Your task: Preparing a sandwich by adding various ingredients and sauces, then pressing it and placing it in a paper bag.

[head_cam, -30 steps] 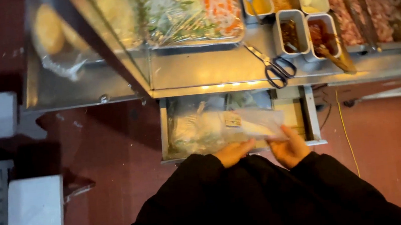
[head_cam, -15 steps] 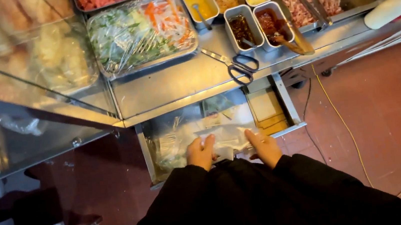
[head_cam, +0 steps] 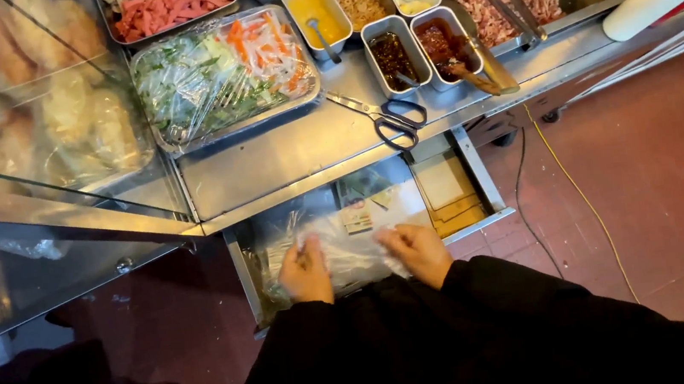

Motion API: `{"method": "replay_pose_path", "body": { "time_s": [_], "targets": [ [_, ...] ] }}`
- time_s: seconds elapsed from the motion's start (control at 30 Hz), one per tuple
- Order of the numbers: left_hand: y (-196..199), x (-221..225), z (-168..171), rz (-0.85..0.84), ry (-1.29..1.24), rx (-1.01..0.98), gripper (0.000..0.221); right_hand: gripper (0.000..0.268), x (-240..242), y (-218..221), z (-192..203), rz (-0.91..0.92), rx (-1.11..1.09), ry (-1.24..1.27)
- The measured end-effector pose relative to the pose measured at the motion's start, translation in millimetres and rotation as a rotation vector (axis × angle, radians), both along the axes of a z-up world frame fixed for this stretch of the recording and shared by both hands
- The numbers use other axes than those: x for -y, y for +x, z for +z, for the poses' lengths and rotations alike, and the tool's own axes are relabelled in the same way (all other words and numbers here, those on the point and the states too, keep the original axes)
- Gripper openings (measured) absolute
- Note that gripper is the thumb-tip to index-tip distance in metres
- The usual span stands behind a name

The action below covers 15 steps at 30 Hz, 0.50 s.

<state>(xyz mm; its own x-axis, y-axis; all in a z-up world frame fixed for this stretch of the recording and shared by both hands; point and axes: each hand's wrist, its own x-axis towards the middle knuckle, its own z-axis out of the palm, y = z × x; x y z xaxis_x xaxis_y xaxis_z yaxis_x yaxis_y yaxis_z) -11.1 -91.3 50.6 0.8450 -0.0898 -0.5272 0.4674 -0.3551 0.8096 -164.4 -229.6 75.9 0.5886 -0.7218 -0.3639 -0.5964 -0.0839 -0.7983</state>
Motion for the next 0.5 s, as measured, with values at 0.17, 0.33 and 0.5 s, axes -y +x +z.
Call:
{"method": "replay_pose_path", "body": {
  "time_s": [0.17, 0.33, 0.5],
  "targets": [
    [16, -14, -7, -0.031, -0.02, 0.27, 0.049, 0.033, -7, 22, 42, 0.057, 0.381, -0.172],
    [3, -8, -37, -0.051, -0.06, 0.259, 0.063, 0.035, -3, 31, 31, -0.052, 0.519, 0.025],
    [17, -21, -10, -0.057, -0.034, 0.001, 0.021, 0.027, 5, 28, 2, 0.525, 0.398, -0.626]
  ]
}}
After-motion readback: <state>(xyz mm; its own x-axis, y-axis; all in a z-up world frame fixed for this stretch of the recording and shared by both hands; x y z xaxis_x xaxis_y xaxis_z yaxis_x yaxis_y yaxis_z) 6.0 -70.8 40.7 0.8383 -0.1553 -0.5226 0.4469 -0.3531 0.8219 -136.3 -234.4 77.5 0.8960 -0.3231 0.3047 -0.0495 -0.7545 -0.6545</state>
